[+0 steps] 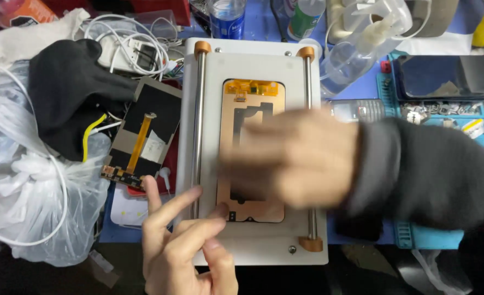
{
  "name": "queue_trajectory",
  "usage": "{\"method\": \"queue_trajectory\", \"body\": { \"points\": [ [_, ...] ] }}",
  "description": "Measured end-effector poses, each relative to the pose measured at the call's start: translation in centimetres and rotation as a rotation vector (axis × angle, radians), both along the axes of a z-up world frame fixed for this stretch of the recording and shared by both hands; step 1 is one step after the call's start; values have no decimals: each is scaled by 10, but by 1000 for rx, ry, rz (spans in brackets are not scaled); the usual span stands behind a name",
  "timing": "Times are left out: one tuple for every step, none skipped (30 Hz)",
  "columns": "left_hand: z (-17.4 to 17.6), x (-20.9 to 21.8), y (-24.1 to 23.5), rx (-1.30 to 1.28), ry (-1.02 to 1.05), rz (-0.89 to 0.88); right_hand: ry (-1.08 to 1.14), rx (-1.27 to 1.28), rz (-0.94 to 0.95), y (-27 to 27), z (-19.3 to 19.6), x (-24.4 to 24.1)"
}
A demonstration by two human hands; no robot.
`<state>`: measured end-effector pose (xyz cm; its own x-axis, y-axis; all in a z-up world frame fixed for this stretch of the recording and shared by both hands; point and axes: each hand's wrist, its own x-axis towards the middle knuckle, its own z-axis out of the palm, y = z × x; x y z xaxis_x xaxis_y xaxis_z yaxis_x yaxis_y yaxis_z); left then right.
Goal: The recorder cleans a Samsung A20 smartphone screen assembly using a cloth and a spray bottle of cleaning solution.
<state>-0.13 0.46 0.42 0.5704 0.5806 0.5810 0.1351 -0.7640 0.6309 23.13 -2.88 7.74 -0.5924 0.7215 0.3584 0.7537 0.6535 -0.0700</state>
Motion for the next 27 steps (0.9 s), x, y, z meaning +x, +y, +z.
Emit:
{"method": "queue_trajectory", "body": {
  "points": [
    [1, 0, -1, -8, -2, 4, -66, 23, -78, 2, -4, 6],
    [3, 1, -2, -13, -8, 8, -135, 48, -157, 5, -7, 11],
    [3, 0, -1, -12, -7, 9, -135, 50, -156, 3, -4, 6],
    [3, 0, -1, -11, -12, 3, -191, 120, -191, 3, 0, 2],
    [3, 0, 0, -10, -17, -3, -247, 191, -226, 2, 3, -2],
    [2, 0, 2, -7, -14, 0, -243, 195, -224, 0, 4, -6],
    [1, -1, 4, -3, -15, -14, -142, 100, -142, -2, 4, -10],
    [-1, -2, 5, -6, -14, -31, -40, -1, -63, -7, 3, -14],
    [-1, -2, 4, -9, -9, -32, -35, -5, -63, -2, 0, -6],
    [0, -3, 3, -7, -8, -41, -144, 109, -131, 4, -2, 2],
    [1, -3, 2, -6, -8, -50, -252, 223, -197, 10, -3, 10],
    [3, -2, 2, -5, -9, -42, -251, 225, -189, 7, -5, 6],
    [5, -1, 2, -7, -12, -32, -272, 199, -207, 4, -6, 3],
    [6, 0, 3, -11, -15, -26, -294, 170, -228, 0, -9, -1],
    [4, 0, 3, -12, -15, -22, -294, 169, -224, 0, -7, -2],
    [2, 0, 3, -10, -22, -25, -179, 88, -136, -1, -5, -4],
    [0, 0, 3, -8, -28, -28, -64, 6, -48, -3, -3, -6],
    [3, 0, 2, -8, -25, -26, -61, 6, -46, 2, -5, 5],
    [5, 0, 1, -10, -27, -28, -217, 73, -151, 7, -7, 14],
    [8, 2, 0, -9, -35, -26, -379, 145, -253, 13, -7, 26],
    [7, 2, 1, -6, -38, -21, -381, 149, -248, 7, -8, 17],
    [6, 2, 1, -16, -52, -21, -252, 89, -191, 1, -10, 9],
    [4, 1, 1, -25, -66, -21, -124, 29, -134, -5, -12, 1],
    [1, 2, 2, -26, -58, 1, -116, 28, -113, -7, -10, 0],
    [-1, 3, 3, -17, -87, -20, -85, -9, -67, -9, -7, -1],
    [-3, 1, 3, -4, -110, -34, -47, -43, -14, -10, -5, -4],
    [-4, 0, 3, -1, -95, -6, -33, -40, 14, -7, -6, 2]
  ]
}}
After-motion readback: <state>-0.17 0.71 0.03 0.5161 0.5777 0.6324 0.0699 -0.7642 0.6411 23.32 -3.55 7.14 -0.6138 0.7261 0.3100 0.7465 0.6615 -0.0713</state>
